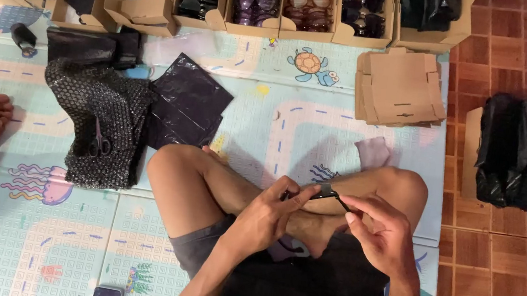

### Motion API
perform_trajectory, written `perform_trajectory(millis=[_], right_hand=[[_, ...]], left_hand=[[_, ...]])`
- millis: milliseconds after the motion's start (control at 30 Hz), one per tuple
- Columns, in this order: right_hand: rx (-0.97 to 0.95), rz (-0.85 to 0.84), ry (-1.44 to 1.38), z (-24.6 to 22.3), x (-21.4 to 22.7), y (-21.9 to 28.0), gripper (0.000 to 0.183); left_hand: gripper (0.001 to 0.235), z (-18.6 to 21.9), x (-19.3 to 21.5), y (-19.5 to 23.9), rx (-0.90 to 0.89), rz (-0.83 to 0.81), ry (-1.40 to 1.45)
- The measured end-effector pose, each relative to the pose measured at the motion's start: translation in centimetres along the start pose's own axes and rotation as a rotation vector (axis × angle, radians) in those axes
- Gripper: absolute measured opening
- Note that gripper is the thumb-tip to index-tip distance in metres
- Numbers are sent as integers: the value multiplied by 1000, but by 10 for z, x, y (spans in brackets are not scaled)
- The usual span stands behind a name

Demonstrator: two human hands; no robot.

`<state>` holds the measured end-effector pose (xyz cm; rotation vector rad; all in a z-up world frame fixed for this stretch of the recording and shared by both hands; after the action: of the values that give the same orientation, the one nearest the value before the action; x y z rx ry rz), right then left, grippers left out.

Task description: The person sits on a floor mat and assembles a pair of black sunglasses by hand. They attach the temples to the frame, adjust the hinges, and inspect the assembled glasses. Cardboard boxes containing other sunglasses and packaging materials are visible nearby.

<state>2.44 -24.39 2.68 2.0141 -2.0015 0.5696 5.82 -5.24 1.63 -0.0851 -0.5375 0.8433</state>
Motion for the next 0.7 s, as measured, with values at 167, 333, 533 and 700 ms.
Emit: perform_trajectory(millis=[167,333,533,700], right_hand=[[1,8,-89,3,-1,-4,29],[-18,20,-268,11,0,-4,28],[-102,56,-340,36,-13,0,36],[-211,92,-481,50,-24,6,37]], left_hand=[[45,-5,0,-1,4,34,-39],[38,1,4,-4,-73,162,-35],[15,-18,-16,4,-78,167,13],[26,0,-11,-2,-79,218,17]])
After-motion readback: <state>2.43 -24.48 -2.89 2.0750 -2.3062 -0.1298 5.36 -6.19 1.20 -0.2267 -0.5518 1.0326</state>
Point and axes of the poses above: each hand's wrist, its own y-axis away from the middle knuckle, its own x-axis out of the back of the hand, z = x × y, the point moved 8 cm from there along -y, towards the middle knuckle, and after that the axes turned 5 degrees about -x, right-handed, at the moved point
